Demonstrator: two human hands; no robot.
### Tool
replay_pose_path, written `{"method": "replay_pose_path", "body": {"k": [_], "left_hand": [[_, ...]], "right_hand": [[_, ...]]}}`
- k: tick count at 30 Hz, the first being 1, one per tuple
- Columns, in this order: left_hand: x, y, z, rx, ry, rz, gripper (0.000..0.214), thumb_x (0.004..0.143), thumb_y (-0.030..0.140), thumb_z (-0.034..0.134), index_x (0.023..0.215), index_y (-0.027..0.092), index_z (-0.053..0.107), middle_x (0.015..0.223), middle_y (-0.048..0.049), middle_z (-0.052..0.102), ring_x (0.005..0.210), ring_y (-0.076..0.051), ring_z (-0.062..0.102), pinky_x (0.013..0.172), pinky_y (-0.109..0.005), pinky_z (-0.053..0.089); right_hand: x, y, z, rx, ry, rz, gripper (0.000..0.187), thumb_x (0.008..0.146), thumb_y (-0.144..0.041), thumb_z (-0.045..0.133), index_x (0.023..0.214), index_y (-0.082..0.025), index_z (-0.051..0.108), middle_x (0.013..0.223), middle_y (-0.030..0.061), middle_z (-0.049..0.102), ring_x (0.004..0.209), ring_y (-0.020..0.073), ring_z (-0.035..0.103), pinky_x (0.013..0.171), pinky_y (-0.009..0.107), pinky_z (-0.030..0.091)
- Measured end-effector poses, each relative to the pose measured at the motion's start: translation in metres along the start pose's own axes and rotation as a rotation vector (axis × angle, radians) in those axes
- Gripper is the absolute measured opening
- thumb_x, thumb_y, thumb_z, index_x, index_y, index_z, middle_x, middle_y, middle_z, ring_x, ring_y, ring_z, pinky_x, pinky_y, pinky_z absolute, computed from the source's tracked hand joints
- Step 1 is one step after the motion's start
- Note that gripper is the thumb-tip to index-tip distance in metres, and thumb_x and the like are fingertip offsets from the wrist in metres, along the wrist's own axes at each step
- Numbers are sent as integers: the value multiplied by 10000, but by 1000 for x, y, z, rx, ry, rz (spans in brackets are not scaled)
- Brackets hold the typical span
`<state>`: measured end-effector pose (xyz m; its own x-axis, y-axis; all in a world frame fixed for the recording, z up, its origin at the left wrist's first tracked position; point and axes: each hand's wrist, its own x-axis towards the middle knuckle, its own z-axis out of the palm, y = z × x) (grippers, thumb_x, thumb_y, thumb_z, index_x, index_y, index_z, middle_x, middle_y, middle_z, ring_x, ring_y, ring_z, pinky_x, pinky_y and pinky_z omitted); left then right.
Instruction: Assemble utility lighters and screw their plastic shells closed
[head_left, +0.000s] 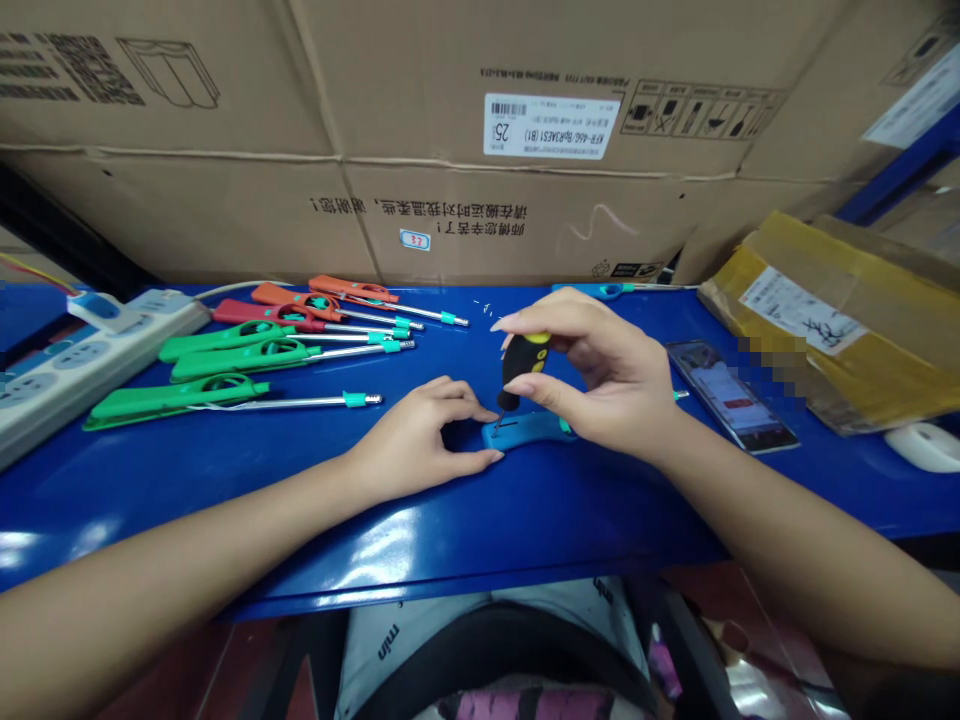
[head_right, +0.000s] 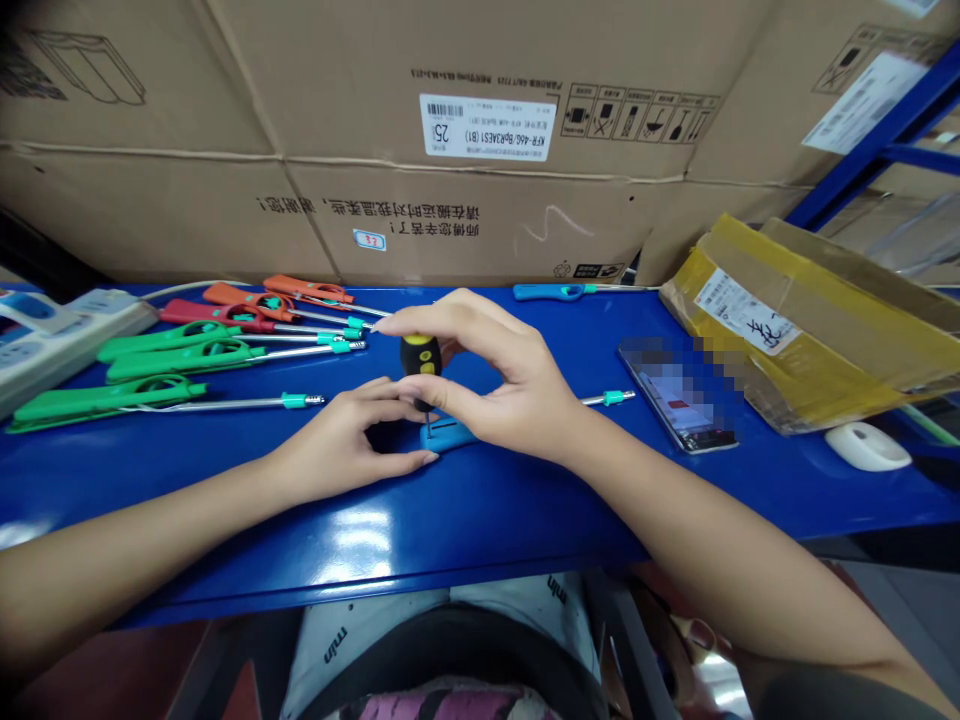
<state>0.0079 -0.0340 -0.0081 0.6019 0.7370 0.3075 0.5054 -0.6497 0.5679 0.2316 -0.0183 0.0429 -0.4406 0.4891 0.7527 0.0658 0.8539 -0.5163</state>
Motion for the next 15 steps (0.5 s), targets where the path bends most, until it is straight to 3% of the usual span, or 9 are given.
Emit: {"method": "replay_pose_path", "body": {"k": [6,15], "left_hand": [[-1,1,1,-22,8,-15,231,828,367,775,992,206,748,1003,-48,720,974,-238,665,918,-394,529],[0,3,-1,34,-16,-30,249,794,370,798,976,206,751,938,-35,698,890,-225,653,826,-364,529]], "right_hand": [[-3,-6,2,140,-79,68,388,978,-217,600,1363,-257,606,1309,74,682,1137,223,701,979,423,602],[-3,-4,7,104,61,43,372,848,-212,788,1203,-229,677,1169,47,702,992,183,709,888,339,636]]}}
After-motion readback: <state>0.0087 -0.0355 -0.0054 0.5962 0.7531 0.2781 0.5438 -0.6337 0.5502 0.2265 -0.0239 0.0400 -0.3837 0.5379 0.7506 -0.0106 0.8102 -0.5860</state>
